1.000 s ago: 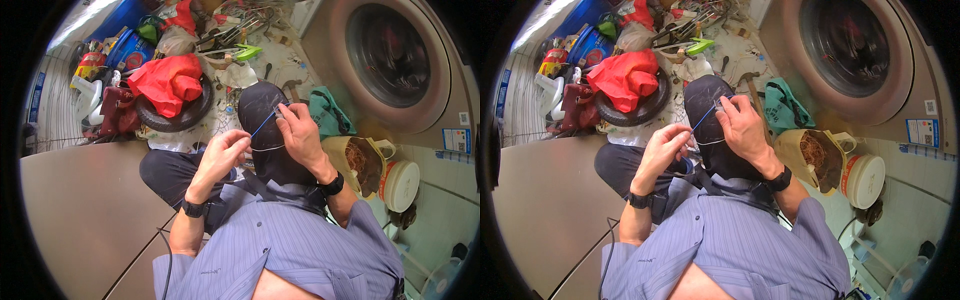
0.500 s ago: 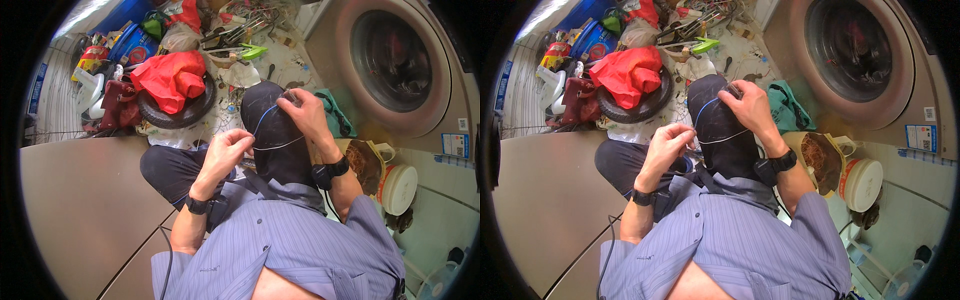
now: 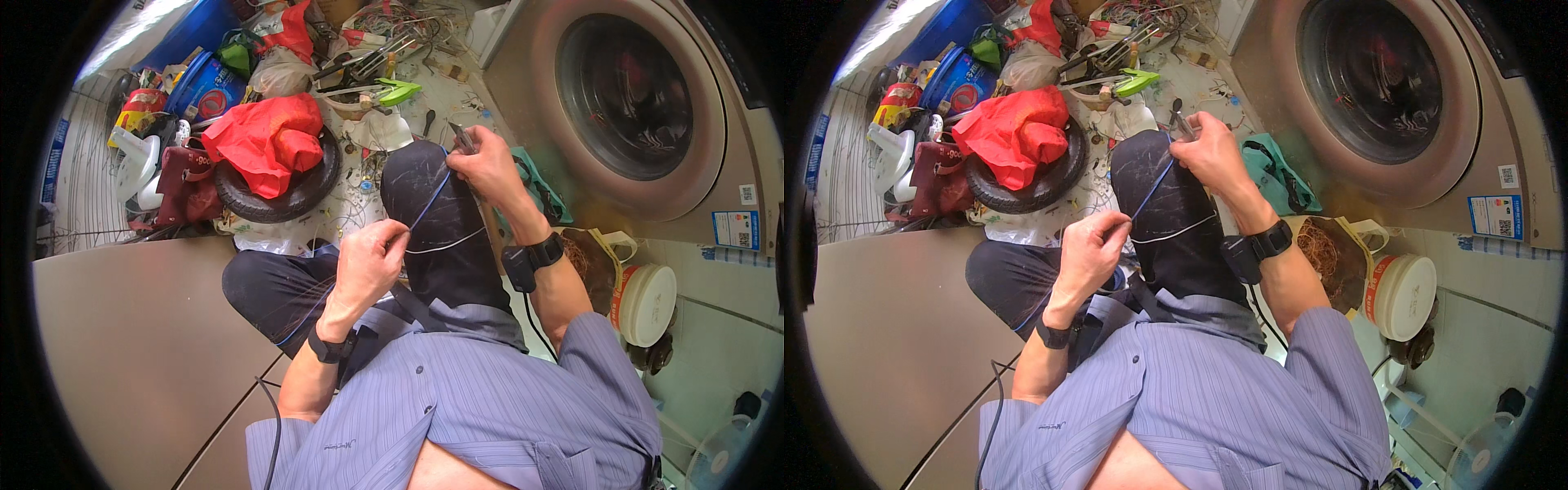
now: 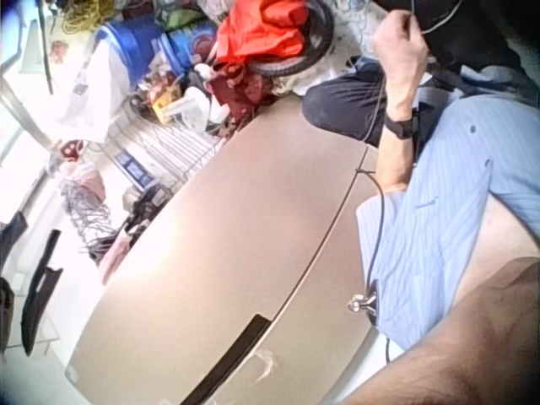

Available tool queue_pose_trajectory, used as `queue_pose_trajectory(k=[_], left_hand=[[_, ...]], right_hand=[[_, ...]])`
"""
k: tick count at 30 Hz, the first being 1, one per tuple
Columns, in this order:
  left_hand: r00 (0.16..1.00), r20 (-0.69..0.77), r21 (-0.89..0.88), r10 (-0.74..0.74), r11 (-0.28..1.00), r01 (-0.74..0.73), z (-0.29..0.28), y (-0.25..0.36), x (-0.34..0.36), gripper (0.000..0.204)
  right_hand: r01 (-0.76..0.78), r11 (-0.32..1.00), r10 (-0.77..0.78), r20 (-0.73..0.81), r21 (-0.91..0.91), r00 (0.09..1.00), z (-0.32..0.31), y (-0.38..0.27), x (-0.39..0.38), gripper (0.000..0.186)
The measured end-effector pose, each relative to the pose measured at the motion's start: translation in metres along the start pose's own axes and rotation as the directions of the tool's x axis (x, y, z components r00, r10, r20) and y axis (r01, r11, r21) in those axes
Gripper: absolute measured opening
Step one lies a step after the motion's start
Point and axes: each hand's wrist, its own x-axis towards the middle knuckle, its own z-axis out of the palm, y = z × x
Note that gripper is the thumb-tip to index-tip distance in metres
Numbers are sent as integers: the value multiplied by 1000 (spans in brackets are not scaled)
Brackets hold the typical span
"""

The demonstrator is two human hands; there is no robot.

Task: The person sits on the floor and repairs a white electrical cable by stripping the outer sheath with pliers, twisting the exposed conductors, and wrapping the connection with blue insulating tape. The person handles the cable, pliers, and tape throughout the process.

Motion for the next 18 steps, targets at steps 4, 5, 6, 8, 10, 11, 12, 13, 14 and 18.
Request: queue_pose_trajectory(k=[4, 5, 6, 8, 10, 11, 12, 13, 14, 18], left_hand=[[990, 122, -49, -67, 996, 73, -5, 3, 2, 18], [989, 125, -107, -81, 990, 95, -7, 3, 4, 21], [983, 141, -159, -114, 978, 137, -7, 5, 6, 23], [976, 184, -230, -120, 960, 161, -6, 7, 14, 27], [953, 260, -350, -157, 905, 244, -1, 10, 22, 30], [934, 310, -430, -180, 849, 306, 2, 11, 26, 31], [915, 362, -505, -178, 788, 353, 5, 12, 30, 32], [889, 425, -588, -170, 695, 414, 6, 13, 32, 33], [871, 449, -584, -199, 672, 455, 7, 12, 34, 32], [901, 377, -503, -216, 769, 395, 9, 11, 41, 29]], right_hand=[[-24, 950, 20, 15, 310, 1000, 6, -7, -15, 39], [-39, 922, 27, 37, 386, 999, 7, -10, -19, 36], [-20, 911, 2, 43, 411, 999, 7, -13, -22, 33], [15, 887, -44, 52, 461, 998, 5, -18, -27, 28], [22, 849, -71, 73, 528, 995, 3, -22, -30, 26], [29, 827, -88, 78, 562, 993, 3, -23, -31, 26], [46, 817, -103, 67, 575, 992, 3, -22, -32, 25], [67, 804, -119, 50, 591, 992, 3, -21, -32, 24], [89, 791, -136, 32, 605, 990, 4, -20, -33, 23], [105, 867, -111, -17, 488, 994, 5, -9, -32, 20]])
